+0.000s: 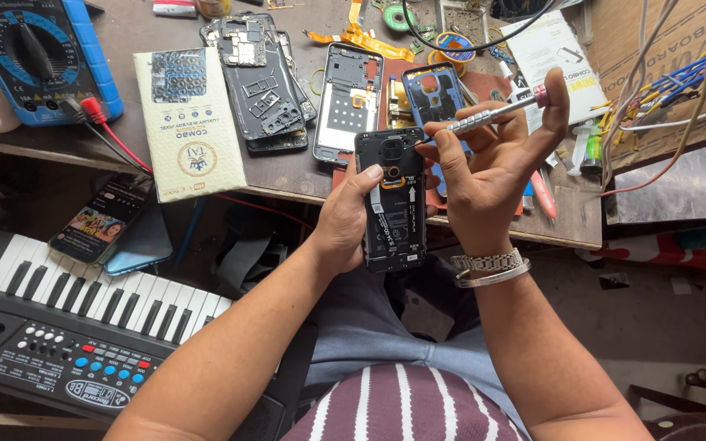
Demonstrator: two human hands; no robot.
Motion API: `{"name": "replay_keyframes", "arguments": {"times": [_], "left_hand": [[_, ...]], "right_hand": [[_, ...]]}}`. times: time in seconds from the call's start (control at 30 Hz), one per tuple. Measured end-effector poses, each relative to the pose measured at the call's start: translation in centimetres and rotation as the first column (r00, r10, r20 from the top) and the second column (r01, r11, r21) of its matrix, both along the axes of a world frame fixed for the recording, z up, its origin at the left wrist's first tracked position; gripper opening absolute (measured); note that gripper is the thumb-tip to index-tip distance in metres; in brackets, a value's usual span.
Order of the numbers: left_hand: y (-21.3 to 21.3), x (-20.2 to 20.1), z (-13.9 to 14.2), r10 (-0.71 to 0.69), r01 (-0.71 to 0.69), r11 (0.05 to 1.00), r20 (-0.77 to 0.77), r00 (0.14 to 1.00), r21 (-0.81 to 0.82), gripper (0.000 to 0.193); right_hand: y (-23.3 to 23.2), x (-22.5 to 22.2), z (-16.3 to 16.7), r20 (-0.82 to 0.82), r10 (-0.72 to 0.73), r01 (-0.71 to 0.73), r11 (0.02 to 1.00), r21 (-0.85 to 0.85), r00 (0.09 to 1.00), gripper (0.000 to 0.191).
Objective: The person repairs a disassembled smartphone at a cluttered workbench, holding the phone body in one hand while using a screwdriver to unscrew and manipulate internal components. They briefly reach into a parts drawer, reposition the phone, and continue working on the internal assembly with the screwdriver.
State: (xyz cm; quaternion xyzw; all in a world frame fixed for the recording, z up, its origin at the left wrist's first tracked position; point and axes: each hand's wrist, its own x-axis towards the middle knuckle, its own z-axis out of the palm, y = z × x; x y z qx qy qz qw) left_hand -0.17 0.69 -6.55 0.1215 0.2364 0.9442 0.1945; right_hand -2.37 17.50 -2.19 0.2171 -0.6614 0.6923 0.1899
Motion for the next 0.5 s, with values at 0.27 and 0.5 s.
{"name": "replay_keyframes", "arguments": {"times": [0.27,0.5], "left_hand": [[0.4,-0.2,0.0,0.033,-0.034,0.999,0.028,0.999,0.028,0.046],[0.4,-0.1,0.2,0.055,-0.055,0.998,0.012,0.998,-0.013,0.046]], "right_hand": [[-0.3,0.2,0.2,-0.037,-0.054,0.058,0.993,0.098,0.998,0.092],[-0.5,0.3,1.1,-0.296,-0.004,0.089,0.958,0.273,0.955,0.077]]}}
